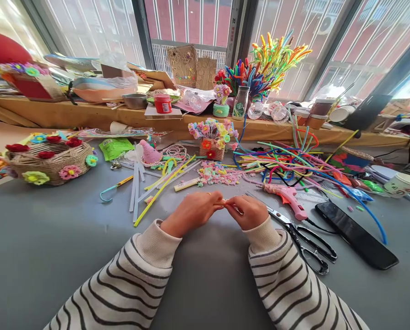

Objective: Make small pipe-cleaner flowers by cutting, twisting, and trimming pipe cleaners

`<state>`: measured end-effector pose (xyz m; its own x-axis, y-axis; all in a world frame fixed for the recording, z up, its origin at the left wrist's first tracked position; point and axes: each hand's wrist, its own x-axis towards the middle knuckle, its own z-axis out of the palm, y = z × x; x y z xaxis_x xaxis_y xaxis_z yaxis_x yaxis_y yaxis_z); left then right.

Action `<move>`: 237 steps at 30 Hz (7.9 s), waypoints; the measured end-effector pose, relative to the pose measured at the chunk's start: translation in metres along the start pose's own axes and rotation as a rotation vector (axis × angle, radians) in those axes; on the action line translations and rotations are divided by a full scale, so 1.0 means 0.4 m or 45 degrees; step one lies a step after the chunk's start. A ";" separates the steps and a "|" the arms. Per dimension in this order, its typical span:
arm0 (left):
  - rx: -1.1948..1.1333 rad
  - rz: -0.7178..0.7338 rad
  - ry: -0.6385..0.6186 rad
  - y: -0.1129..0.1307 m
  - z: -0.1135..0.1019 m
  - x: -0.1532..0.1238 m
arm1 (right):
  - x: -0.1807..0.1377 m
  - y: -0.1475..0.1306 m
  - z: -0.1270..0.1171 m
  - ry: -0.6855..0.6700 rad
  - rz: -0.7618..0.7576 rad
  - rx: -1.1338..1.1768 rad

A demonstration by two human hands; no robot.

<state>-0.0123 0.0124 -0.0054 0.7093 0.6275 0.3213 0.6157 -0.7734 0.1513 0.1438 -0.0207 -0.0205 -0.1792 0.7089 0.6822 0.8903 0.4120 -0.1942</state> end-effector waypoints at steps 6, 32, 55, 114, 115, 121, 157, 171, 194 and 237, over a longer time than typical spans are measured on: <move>0.359 0.172 0.062 0.005 -0.007 0.003 | 0.001 0.007 -0.002 -0.129 0.131 0.063; 0.032 0.014 0.012 -0.006 -0.003 -0.003 | 0.004 0.007 -0.012 -0.237 0.139 0.234; -0.617 -0.156 -0.344 -0.018 -0.019 0.010 | 0.007 0.001 -0.021 -0.468 -0.042 -0.053; -0.860 -0.259 -0.171 -0.019 -0.004 0.010 | 0.004 0.076 0.000 -0.222 0.141 0.140; -0.838 -0.262 -0.165 -0.019 -0.003 0.009 | 0.006 0.077 -0.004 -0.198 0.133 0.132; -0.932 -0.466 0.139 -0.027 -0.015 0.005 | 0.006 0.086 -0.096 0.158 0.174 0.018; -1.808 -0.960 0.504 -0.029 -0.011 0.005 | -0.239 0.117 -0.263 -0.944 1.332 1.388; -1.790 -0.860 0.595 -0.022 -0.015 0.008 | -0.176 -0.073 -0.184 -0.881 0.980 1.560; -1.303 -0.606 0.354 0.003 -0.015 0.006 | -0.158 -0.104 -0.104 -0.635 0.957 1.483; -0.796 -0.314 0.244 0.017 -0.014 0.004 | -0.127 -0.099 -0.086 -0.718 0.849 1.516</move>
<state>-0.0090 0.0076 0.0015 0.4654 0.8089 0.3592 0.3973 -0.5535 0.7320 0.1322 -0.0929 -0.0231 -0.2677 0.9611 -0.0677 0.0614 -0.0532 -0.9967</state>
